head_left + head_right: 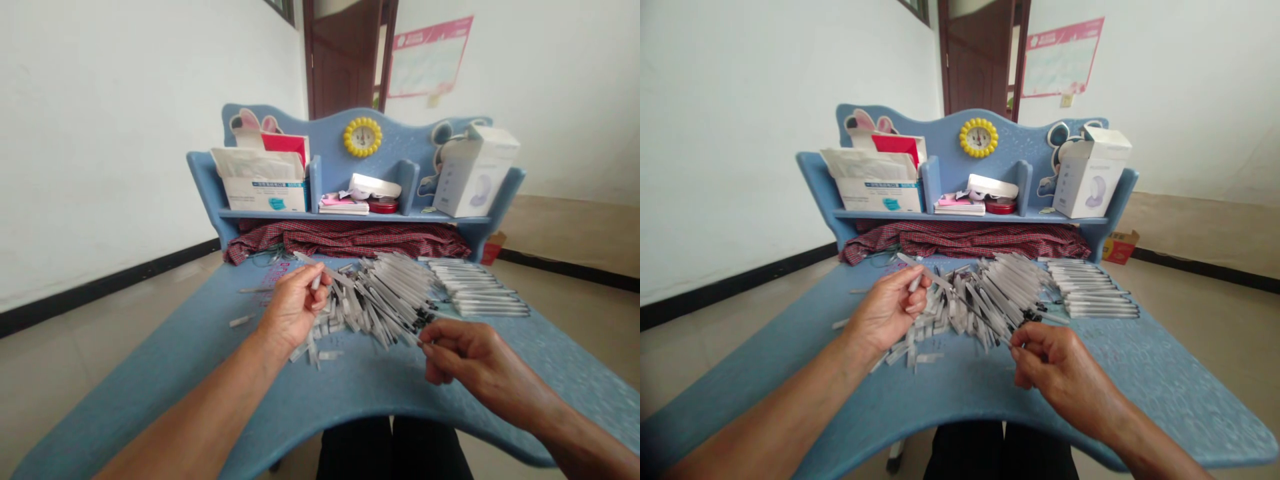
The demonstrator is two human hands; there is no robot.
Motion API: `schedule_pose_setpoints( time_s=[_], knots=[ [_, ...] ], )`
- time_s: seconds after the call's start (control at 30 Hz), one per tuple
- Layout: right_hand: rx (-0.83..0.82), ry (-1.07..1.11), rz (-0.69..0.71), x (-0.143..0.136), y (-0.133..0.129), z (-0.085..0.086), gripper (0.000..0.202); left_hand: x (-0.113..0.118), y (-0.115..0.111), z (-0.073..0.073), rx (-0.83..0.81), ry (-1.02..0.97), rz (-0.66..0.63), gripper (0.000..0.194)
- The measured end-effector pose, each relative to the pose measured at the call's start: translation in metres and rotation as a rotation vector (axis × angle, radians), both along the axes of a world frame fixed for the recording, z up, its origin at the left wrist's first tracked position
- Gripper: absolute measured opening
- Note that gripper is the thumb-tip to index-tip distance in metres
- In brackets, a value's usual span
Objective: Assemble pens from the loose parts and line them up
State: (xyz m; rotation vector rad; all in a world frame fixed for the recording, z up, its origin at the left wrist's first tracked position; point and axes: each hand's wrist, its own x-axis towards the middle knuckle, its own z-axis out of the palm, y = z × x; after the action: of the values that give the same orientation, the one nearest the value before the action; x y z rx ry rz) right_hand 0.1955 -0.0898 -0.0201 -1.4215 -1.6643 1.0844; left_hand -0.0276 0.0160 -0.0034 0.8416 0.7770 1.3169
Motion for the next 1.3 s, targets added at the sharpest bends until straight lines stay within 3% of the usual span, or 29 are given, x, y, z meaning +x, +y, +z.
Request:
schedule_pose_setpoints(
  time_s=[0.33, 0.53, 0.67, 0.9, 1.1, 1.3],
  knots=[
    [0.063, -0.142, -0.014, 0.001, 0.000, 0.003, 0.023, 0.003, -0.002, -0.003, -0.018, 0.043, -0.051, 0.012],
    [0.293, -0.397, -0.063, -0.006, 0.004, 0.011, 0.020, 0.006, -0.006, -0.004, -0.034, 0.075, -0.128, 0.012],
    [0.418, -0.393, -0.106, -0.025, 0.011, 0.016, 0.013, 0.008, -0.010, -0.004, -0.049, 0.054, -0.188, 0.012],
    [0.650, -0.359, -0.042, -0.047, 0.037, 0.018, 0.009, 0.008, -0.012, -0.004, -0.051, 0.023, -0.277, 0.017],
    [0.645, -0.293, 0.040, -0.047, 0.048, 0.013, 0.025, 0.006, -0.014, -0.003, -0.044, -0.002, -0.325, 0.022],
    [0.437, 0.019, 0.181, -0.035, 0.049, 0.023, 0.036, 0.008, -0.017, -0.001, -0.078, -0.086, -0.396, 0.019]
  ],
)
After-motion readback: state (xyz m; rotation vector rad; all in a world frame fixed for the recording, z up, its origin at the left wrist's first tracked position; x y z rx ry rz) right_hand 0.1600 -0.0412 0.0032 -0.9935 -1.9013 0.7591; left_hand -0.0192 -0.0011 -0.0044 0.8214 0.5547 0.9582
